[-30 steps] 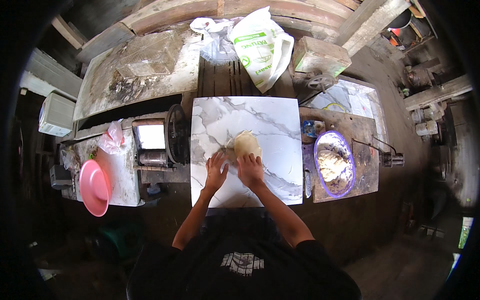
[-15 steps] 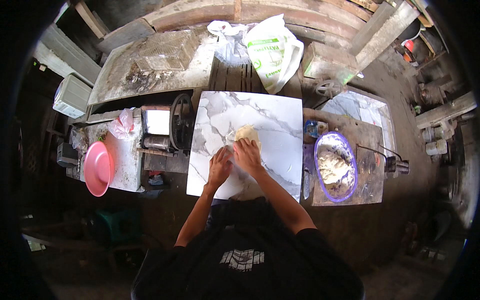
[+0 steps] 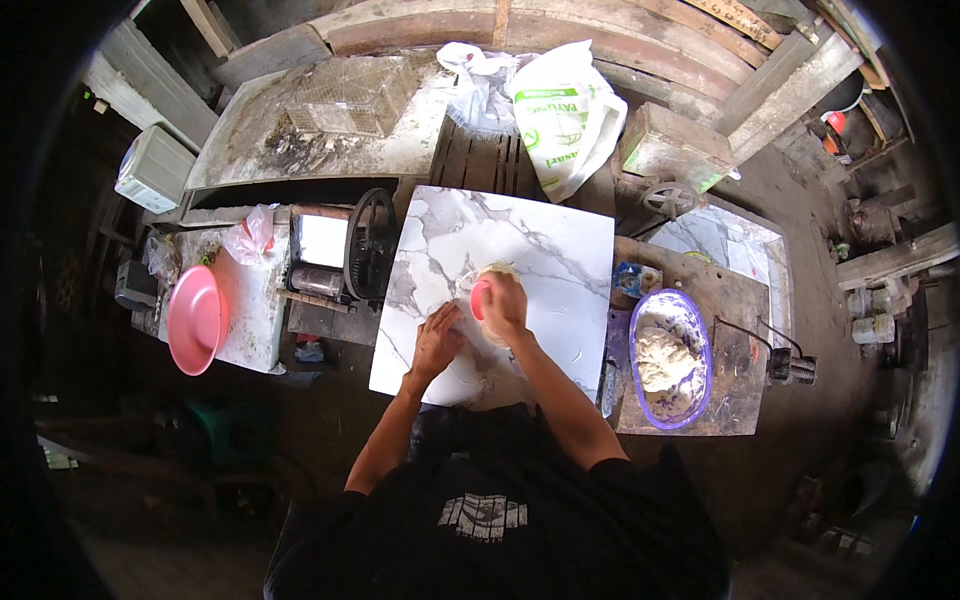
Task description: The person kneads a piece of dough by hand on a white tiled surface, occasionally picking up a small red cup.
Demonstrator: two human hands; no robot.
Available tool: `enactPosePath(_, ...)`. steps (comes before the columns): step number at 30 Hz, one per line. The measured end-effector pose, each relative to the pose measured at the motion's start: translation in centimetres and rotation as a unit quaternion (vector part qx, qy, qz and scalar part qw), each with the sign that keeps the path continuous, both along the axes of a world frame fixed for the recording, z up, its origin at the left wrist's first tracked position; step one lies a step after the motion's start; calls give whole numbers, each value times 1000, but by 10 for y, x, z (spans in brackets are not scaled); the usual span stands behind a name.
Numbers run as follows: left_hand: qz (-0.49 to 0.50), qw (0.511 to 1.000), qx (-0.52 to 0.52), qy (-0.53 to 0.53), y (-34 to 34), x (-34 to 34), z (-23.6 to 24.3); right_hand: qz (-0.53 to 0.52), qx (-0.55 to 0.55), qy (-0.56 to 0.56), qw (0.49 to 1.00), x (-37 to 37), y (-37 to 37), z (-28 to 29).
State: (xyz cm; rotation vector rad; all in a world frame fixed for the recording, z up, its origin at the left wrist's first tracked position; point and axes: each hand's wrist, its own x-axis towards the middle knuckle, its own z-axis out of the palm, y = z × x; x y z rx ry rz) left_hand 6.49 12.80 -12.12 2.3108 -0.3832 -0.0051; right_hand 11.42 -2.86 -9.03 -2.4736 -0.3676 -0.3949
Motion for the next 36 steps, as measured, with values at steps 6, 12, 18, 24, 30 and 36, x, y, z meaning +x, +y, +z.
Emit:
enactPosePath(6,19,1000,8,-15,2,11,7,-21,-19,-33,999,10,-2,24)
enactPosePath(12,54,998,8,-10,-5,-3,1,22,-168,-66,983,5,16,-5)
enactPosePath(18,49,999,23,6,-6,-12,5,-24,-198,-2,980,14,27,-4)
enactPosePath(24,43,999,23,21,0,6,10,-84,121,47,988,45,2,-12)
enactPosePath(30,46,999,14,6,3,8,4,35,-50,-12,998,-30,1,-2)
enactPosePath(36,49,998,33,18,-2,-4,11,-40,-173,-35,983,-33,25,-2)
